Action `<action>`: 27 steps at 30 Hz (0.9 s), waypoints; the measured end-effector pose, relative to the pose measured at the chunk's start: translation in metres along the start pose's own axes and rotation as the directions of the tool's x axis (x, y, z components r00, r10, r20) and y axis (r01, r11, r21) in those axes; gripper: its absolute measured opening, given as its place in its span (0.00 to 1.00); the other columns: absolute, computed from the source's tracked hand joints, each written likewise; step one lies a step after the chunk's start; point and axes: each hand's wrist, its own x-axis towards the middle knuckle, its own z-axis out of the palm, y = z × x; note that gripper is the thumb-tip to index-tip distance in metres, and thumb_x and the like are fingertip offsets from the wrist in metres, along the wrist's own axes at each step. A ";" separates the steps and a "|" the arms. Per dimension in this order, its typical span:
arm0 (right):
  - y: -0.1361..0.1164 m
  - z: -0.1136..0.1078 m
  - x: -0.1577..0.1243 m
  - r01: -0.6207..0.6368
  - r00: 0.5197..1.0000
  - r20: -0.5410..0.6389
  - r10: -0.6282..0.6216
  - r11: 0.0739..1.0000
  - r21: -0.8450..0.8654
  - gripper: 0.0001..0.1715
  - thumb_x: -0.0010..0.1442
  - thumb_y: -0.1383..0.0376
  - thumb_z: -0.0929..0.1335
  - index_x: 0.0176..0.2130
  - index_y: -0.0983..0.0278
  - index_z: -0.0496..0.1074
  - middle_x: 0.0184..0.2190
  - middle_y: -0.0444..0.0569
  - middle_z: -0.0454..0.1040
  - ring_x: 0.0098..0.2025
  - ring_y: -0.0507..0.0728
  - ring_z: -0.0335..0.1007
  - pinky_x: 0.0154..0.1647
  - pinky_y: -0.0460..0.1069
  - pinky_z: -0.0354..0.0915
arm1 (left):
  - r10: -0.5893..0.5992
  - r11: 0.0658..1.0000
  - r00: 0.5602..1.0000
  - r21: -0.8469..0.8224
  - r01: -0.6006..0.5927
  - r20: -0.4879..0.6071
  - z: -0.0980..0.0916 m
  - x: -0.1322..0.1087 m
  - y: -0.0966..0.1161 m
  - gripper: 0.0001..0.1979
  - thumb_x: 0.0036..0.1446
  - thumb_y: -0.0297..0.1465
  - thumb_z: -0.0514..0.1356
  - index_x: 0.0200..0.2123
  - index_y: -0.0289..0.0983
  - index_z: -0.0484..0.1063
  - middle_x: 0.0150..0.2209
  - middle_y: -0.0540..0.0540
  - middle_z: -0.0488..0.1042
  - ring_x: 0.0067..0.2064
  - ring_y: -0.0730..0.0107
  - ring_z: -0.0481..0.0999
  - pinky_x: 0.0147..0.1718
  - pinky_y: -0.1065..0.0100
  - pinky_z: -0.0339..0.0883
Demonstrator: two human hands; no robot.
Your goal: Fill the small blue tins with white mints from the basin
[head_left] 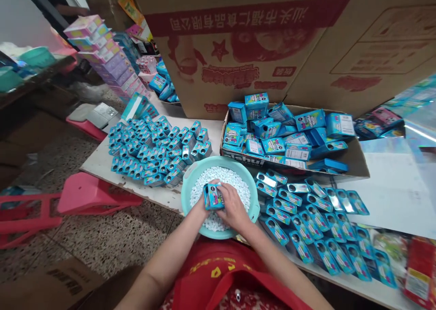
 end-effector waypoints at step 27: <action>-0.006 -0.021 0.001 -0.259 0.916 -0.222 0.334 0.916 0.306 0.15 0.44 0.71 0.71 0.35 0.62 0.70 0.35 0.47 0.72 0.40 0.59 0.68 0.41 0.51 0.64 | 0.524 0.852 0.848 -0.040 -0.523 0.072 0.036 -0.053 0.050 0.12 0.40 0.36 0.65 0.24 0.34 0.70 0.24 0.51 0.71 0.25 0.74 0.70 0.24 0.73 0.64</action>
